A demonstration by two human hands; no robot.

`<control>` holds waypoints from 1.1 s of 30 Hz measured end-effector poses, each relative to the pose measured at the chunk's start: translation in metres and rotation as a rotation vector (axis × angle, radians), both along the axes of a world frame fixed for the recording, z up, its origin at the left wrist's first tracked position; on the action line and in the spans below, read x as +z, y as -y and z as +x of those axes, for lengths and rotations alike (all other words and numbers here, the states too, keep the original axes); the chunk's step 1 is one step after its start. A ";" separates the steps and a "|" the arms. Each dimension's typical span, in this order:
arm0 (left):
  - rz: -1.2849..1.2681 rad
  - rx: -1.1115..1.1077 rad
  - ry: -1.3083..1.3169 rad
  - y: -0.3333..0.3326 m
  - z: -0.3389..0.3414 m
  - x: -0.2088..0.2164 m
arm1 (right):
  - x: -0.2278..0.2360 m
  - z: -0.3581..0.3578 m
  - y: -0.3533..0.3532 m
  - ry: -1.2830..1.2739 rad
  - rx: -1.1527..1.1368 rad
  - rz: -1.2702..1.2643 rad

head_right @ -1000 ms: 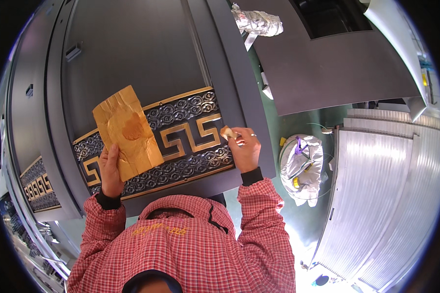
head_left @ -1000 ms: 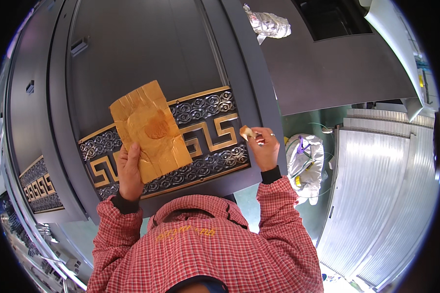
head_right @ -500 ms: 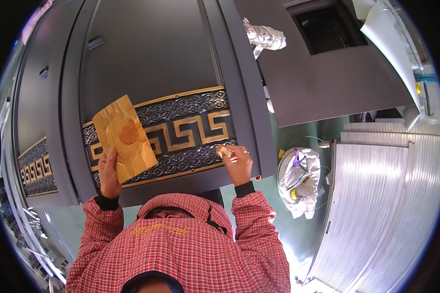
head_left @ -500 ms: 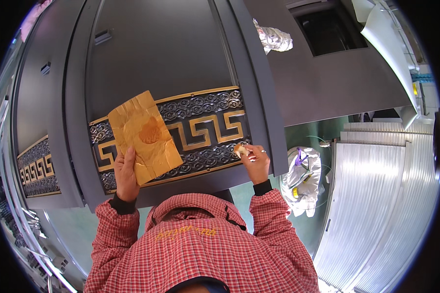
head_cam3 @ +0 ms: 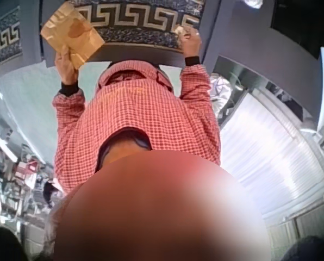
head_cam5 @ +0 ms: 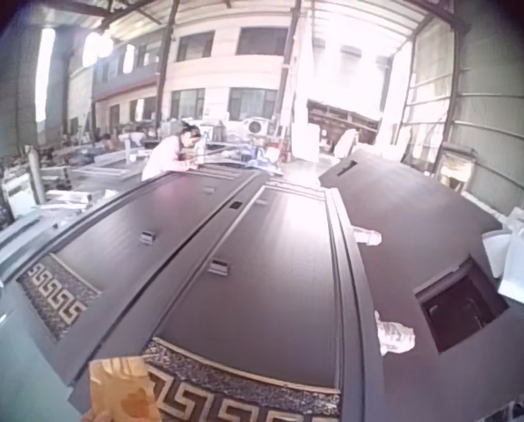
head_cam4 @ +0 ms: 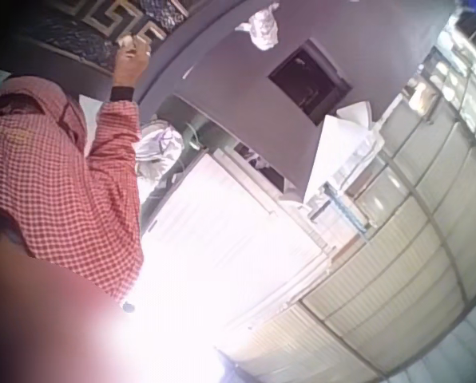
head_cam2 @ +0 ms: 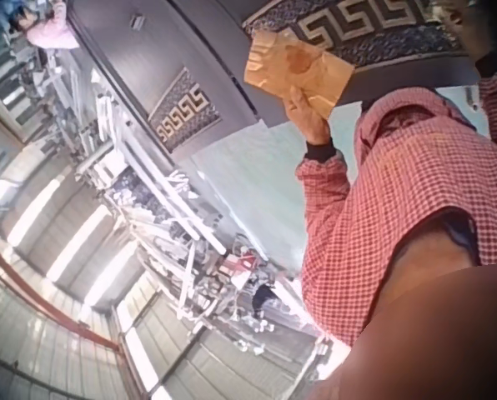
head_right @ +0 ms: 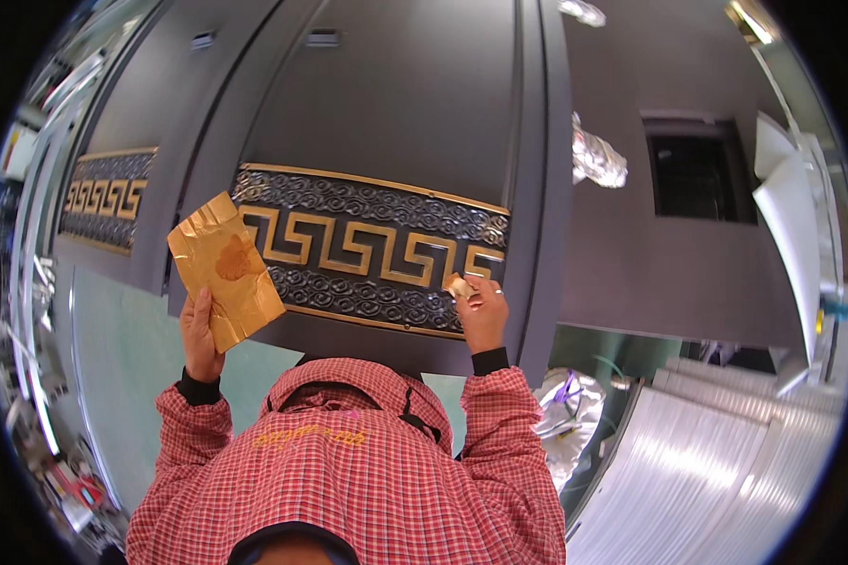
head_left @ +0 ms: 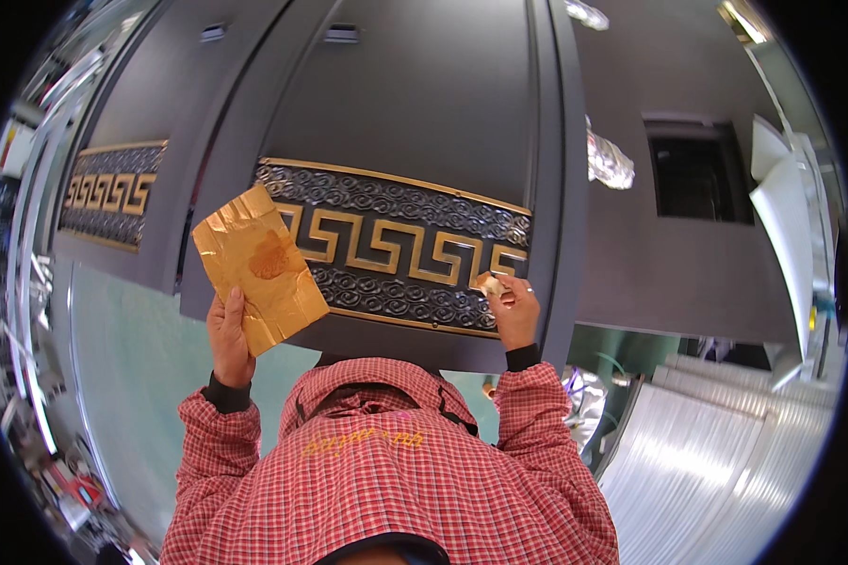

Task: The person holds a sheet of gold leaf in the left hand and uses a small brush in the right hand to apply the gold leaf onto a decorative Greek key pattern on a dark gray surface. The person repeatedly brushes the gold leaf onto the pattern, moving along the design.

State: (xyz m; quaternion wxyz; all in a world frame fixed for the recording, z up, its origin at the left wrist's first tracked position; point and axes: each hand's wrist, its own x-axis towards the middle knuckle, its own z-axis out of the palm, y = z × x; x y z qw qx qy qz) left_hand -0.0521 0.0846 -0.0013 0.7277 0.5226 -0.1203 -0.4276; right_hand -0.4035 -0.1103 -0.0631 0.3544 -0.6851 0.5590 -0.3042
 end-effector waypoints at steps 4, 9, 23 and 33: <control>0.053 0.128 -0.014 -0.040 -0.019 -0.002 | 0.015 0.008 0.014 -0.062 0.157 -0.054; 0.094 0.267 -0.047 -0.062 -0.043 0.008 | 0.038 0.035 0.013 0.107 0.233 0.113; 0.011 0.372 -0.040 -0.190 0.039 0.014 | 0.105 0.245 -0.110 0.718 0.687 0.543; -0.010 0.460 0.007 -0.285 0.133 0.017 | 0.134 0.411 -0.228 0.428 1.031 0.174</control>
